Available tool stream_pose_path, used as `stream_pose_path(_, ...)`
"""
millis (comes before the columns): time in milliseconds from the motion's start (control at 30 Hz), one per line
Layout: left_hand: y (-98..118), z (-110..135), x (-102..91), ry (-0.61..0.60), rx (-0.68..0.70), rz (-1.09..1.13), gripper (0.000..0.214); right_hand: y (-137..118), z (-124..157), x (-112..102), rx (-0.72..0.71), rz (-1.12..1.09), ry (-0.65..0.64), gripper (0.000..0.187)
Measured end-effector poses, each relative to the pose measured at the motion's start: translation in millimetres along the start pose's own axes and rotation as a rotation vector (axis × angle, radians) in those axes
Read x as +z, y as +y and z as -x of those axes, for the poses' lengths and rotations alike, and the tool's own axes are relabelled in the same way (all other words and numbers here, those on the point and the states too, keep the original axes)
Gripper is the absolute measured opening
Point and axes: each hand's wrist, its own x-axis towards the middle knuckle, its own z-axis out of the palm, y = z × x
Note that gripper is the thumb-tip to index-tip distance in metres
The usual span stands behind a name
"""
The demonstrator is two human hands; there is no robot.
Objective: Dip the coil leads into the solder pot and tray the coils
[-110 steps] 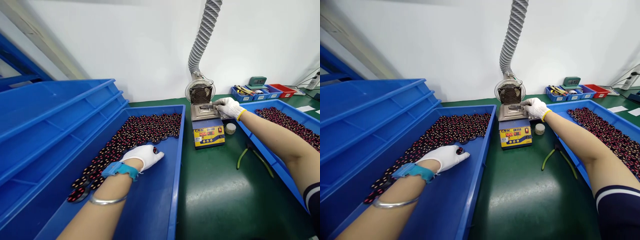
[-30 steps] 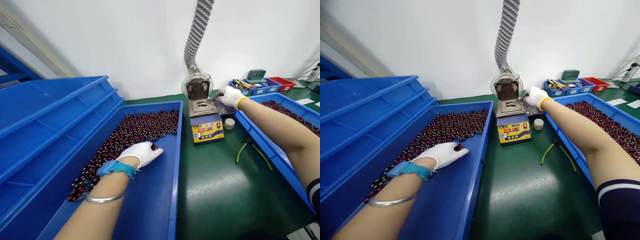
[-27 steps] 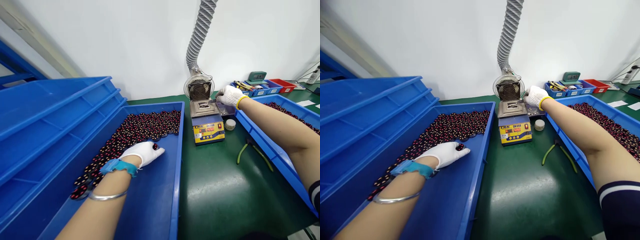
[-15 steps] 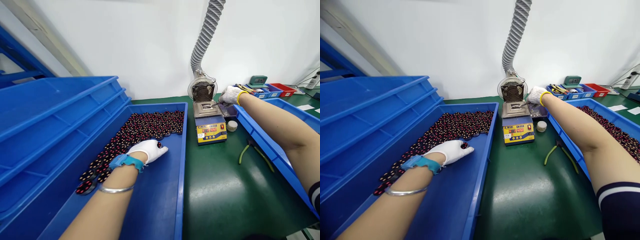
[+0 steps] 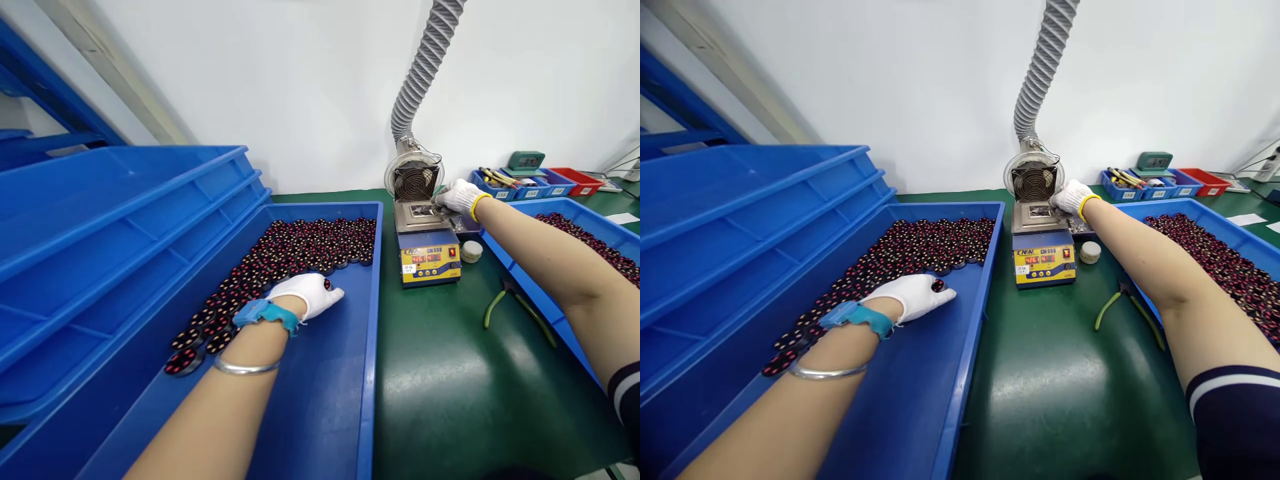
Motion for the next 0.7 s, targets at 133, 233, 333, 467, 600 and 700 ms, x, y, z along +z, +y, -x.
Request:
stream_pose_path(133,1,0,-0.5,-0.005,0.004,0.0,0.058,4,-4,-1,-0.02,-0.016,0.01,0.009)
stream_pose_path(233,1,0,-0.8,-0.007,0.004,-0.004,0.06,5,-1,-4,-0.036,-0.029,0.013,0.011)
stream_pose_path(333,1,1,-0.8,-0.001,0.004,-0.009,0.061,3,5,-6,-0.04,-0.039,0.014,0.011)
stream_pose_path(467,0,1,-0.6,0.007,0.015,-0.015,0.059,2,8,-5,-0.043,-0.047,0.019,0.011)
stream_pose_path(600,1,1,-1.1,0.004,0.021,-0.009,0.059,4,7,-6,-0.055,-0.044,0.023,0.012)
stream_pose_path(700,2,1,-1.7,0.002,0.022,0.004,0.059,8,4,-12,-0.062,-0.002,0.049,0.013)
